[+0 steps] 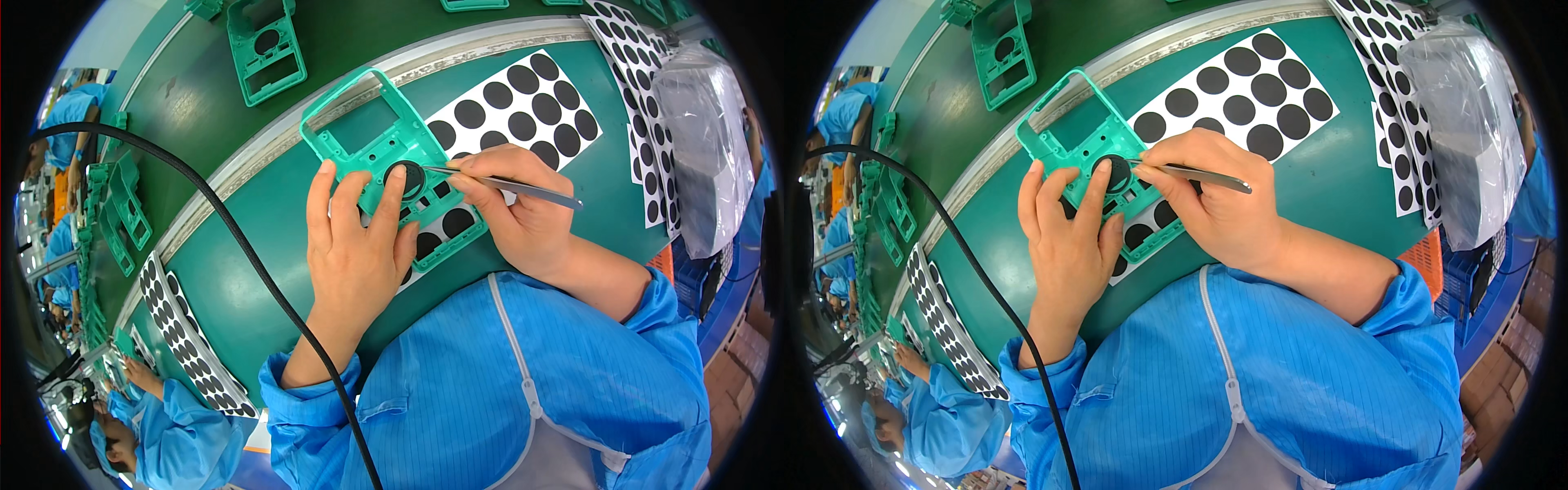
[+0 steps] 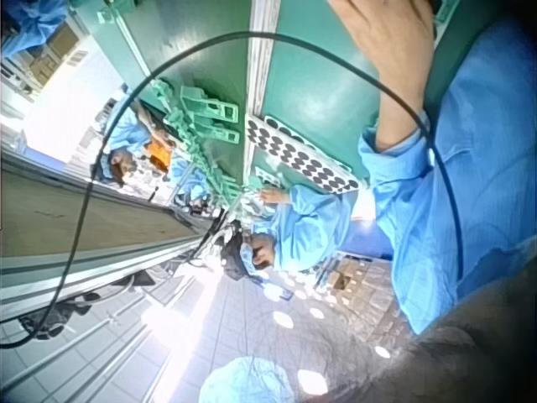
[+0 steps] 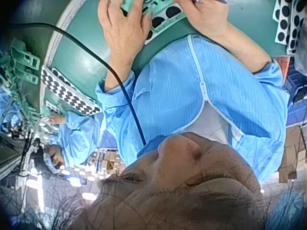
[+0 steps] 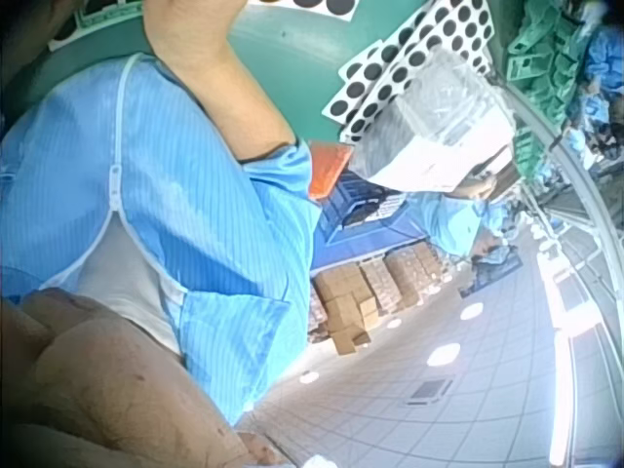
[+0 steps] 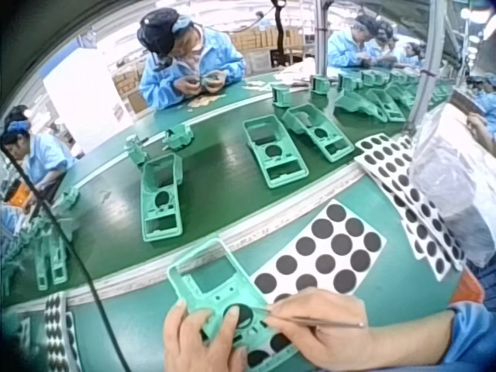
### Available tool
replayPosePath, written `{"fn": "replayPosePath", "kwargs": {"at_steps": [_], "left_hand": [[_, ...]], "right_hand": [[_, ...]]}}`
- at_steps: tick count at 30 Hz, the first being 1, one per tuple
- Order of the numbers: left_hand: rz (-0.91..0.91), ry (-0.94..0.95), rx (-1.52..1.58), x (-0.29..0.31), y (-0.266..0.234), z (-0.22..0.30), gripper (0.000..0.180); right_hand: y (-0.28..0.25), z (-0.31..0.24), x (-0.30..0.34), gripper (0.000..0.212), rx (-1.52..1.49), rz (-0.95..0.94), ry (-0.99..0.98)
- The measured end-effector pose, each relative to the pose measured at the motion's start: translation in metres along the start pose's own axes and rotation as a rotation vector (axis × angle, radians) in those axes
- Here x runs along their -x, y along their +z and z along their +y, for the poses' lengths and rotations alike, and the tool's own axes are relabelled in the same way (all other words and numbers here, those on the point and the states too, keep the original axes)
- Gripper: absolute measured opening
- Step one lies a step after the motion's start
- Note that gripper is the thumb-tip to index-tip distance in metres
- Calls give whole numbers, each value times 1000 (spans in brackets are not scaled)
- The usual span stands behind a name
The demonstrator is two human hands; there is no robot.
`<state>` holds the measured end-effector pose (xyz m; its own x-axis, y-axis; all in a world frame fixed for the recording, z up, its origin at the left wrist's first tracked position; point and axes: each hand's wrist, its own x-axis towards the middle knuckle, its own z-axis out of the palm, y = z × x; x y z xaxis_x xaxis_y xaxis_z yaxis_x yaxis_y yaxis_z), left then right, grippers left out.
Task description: The person places small circular gaskets into internal slots of a plastic electronics housing using tweezers.
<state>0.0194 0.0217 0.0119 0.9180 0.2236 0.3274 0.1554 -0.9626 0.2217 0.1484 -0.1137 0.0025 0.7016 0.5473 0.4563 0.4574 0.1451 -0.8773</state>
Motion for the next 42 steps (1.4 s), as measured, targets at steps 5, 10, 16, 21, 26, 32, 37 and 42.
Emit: {"fn": "replayPosePath", "kwargs": {"at_steps": [5, 10, 16, 21, 26, 32, 37, 42], "left_hand": [[-2, -6, 10, 0, 0, 0, 51], [-5, -2, 5, 0, -1, 0, 51], [-17, -4, -17, -1, 0, 0, 51], [-24, -8, -14, -1, 0, 1, 52], [-27, 2, -32, -2, -1, 1, 51], [-49, -4, -63, -3, -3, 3, 49], [-41, -14, -99, -4, -2, 4, 47], [-48, -20, -116, -3, -2, 3, 48]], "right_hand": [[0, 0, -1, 13, 32, -6, -38], [0, 0, -2, 12, 21, 0, -44], [-2, 2, -3, 13, 70, -17, -86], [-2, 1, -3, 12, 45, -17, -59], [-2, 1, -3, 12, 50, -23, -16], [-2, 2, -2, 12, 34, -19, -27], [-2, 3, -4, 13, 69, -18, -91], [-3, 0, -6, 14, 178, -73, -144]]}}
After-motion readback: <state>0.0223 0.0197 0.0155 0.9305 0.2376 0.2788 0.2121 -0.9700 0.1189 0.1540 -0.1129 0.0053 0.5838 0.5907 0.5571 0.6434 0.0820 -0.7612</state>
